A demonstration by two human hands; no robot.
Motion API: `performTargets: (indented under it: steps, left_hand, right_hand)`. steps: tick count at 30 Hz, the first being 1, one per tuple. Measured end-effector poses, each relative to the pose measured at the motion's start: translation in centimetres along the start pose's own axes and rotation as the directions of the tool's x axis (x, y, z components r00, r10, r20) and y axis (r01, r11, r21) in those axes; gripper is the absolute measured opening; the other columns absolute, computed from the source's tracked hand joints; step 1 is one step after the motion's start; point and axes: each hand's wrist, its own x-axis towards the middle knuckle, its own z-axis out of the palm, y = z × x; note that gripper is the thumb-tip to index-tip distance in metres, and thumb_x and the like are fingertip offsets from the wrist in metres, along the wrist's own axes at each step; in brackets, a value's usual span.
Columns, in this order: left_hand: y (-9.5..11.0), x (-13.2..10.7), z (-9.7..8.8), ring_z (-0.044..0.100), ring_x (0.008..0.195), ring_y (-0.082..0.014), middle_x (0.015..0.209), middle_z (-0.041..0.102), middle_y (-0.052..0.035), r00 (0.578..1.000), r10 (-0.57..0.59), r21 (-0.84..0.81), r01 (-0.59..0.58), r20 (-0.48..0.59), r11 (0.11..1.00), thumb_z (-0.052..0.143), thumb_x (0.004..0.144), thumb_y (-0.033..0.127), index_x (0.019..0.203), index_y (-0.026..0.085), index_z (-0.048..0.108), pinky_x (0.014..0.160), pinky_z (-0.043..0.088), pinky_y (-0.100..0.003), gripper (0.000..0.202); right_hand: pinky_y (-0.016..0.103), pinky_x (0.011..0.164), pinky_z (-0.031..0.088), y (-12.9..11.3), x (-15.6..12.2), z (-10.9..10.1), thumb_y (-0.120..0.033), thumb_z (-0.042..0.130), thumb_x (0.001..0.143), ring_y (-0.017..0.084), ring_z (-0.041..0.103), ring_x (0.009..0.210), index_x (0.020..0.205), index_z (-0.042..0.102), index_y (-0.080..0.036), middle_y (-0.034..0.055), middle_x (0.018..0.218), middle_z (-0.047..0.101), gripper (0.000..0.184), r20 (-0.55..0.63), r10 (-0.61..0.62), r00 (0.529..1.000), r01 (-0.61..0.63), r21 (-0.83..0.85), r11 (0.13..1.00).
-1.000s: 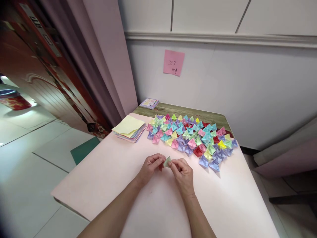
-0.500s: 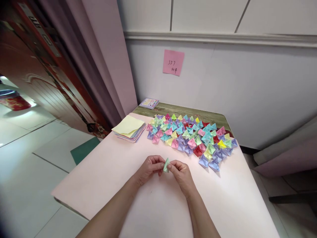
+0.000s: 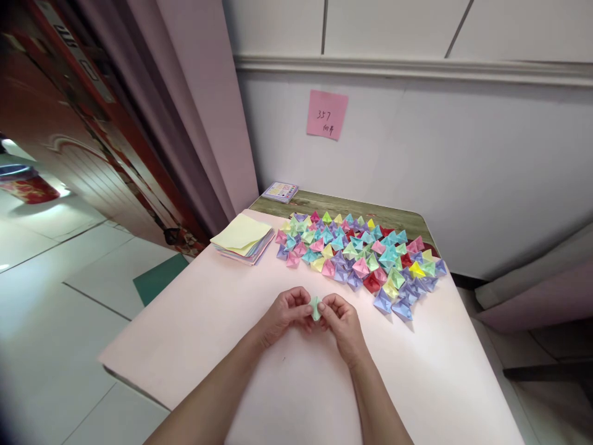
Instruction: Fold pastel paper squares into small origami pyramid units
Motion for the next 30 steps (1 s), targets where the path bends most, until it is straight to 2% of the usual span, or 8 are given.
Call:
performTargets:
  steps: [4, 9, 13, 16, 20, 24, 30]
  left_hand:
    - [-0.6, 0.3, 0.0, 0.065, 0.060, -0.0141, 0.072, 0.065, 0.0007, 0.993, 0.064, 0.002, -0.064, -0.095, 0.998, 0.084, 0.063, 0.033, 0.083, 0.016, 0.055, 0.060, 0.054, -0.028, 0.040]
    - [-1.0, 0.5, -0.1, 0.061, 0.060, -0.0110, 0.075, 0.065, 0.0013, 0.985, 0.100, 0.041, -0.095, -0.138, 0.995, 0.082, 0.065, 0.029, 0.098, 0.017, 0.057, 0.058, 0.048, -0.022, 0.044]
    - [-0.9, 0.4, 0.3, 0.059, 0.060, -0.0092, 0.074, 0.064, 0.0013, 0.978, 0.135, 0.093, -0.122, -0.158, 0.988, 0.080, 0.067, 0.026, 0.097, 0.015, 0.060, 0.057, 0.046, -0.020, 0.037]
    - [-0.7, 0.3, 0.5, 0.058, 0.055, -0.0102, 0.066, 0.063, 0.0000, 0.989, 0.102, 0.144, -0.086, -0.111, 0.986, 0.075, 0.073, 0.032, 0.086, 0.013, 0.063, 0.054, 0.047, -0.021, 0.025]
    - [-0.4, 0.2, 0.4, 0.059, 0.048, -0.0122, 0.060, 0.063, -0.0021, 0.997, 0.003, 0.131, 0.007, -0.076, 0.991, 0.072, 0.075, 0.037, 0.075, 0.012, 0.064, 0.047, 0.049, -0.022, 0.026]
    - [-0.2, 0.3, 0.1, 0.064, 0.050, -0.0152, 0.066, 0.069, -0.0063, 0.994, -0.070, 0.021, 0.072, -0.089, 0.997, 0.075, 0.069, 0.033, 0.073, 0.011, 0.065, 0.046, 0.052, -0.024, 0.025]
    - [-0.5, 0.3, -0.1, 0.066, 0.053, -0.0164, 0.068, 0.070, -0.0082, 0.993, -0.085, -0.053, 0.081, -0.078, 0.995, 0.074, 0.069, 0.030, 0.075, 0.010, 0.068, 0.052, 0.055, -0.026, 0.022]
  right_hand:
    - [0.024, 0.050, 0.045, 0.4, 0.2, 0.3, -0.047, 0.076, 0.075, 0.013, 0.055, 0.054, 0.082, 0.058, -0.020, -0.0011, 0.066, 0.059, 0.033, -0.040, -0.091, 0.995, 0.088, -0.086, 0.992]
    - [0.025, 0.053, 0.047, 0.7, 0.2, 0.6, -0.046, 0.073, 0.078, 0.014, 0.058, 0.059, 0.102, 0.062, -0.020, -0.0007, 0.070, 0.062, 0.037, -0.003, -0.166, 0.986, 0.163, -0.179, 0.970]
    - [0.024, 0.055, 0.048, 0.8, 0.2, 0.6, -0.045, 0.074, 0.077, 0.014, 0.060, 0.060, 0.092, 0.066, -0.019, 0.0016, 0.075, 0.067, 0.031, 0.004, -0.164, 0.986, 0.163, -0.179, 0.970]
    - [0.026, 0.056, 0.051, 1.0, 0.2, 0.7, -0.045, 0.074, 0.077, 0.015, 0.061, 0.061, 0.087, 0.065, -0.019, 0.0015, 0.072, 0.067, 0.028, -0.040, -0.197, 0.980, 0.189, -0.152, 0.970]
    - [0.027, 0.057, 0.053, 1.3, 0.3, 0.6, -0.041, 0.073, 0.078, 0.016, 0.063, 0.062, 0.092, 0.069, -0.020, 0.0028, 0.075, 0.070, 0.025, -0.075, -0.239, 0.968, 0.219, -0.203, 0.954]
    - [0.028, 0.057, 0.054, 1.3, 0.4, 0.1, -0.032, 0.065, 0.083, 0.015, 0.064, 0.064, 0.093, 0.075, -0.024, 0.0031, 0.081, 0.067, 0.016, 0.020, -0.356, 0.934, 0.345, -0.307, 0.887]
    - [0.030, 0.063, 0.054, 0.5, 0.4, -1.0, -0.020, 0.054, 0.087, 0.017, 0.065, 0.075, 0.097, 0.076, -0.024, 0.0058, 0.088, 0.065, 0.025, 0.202, -0.468, 0.860, 0.509, -0.396, 0.764]
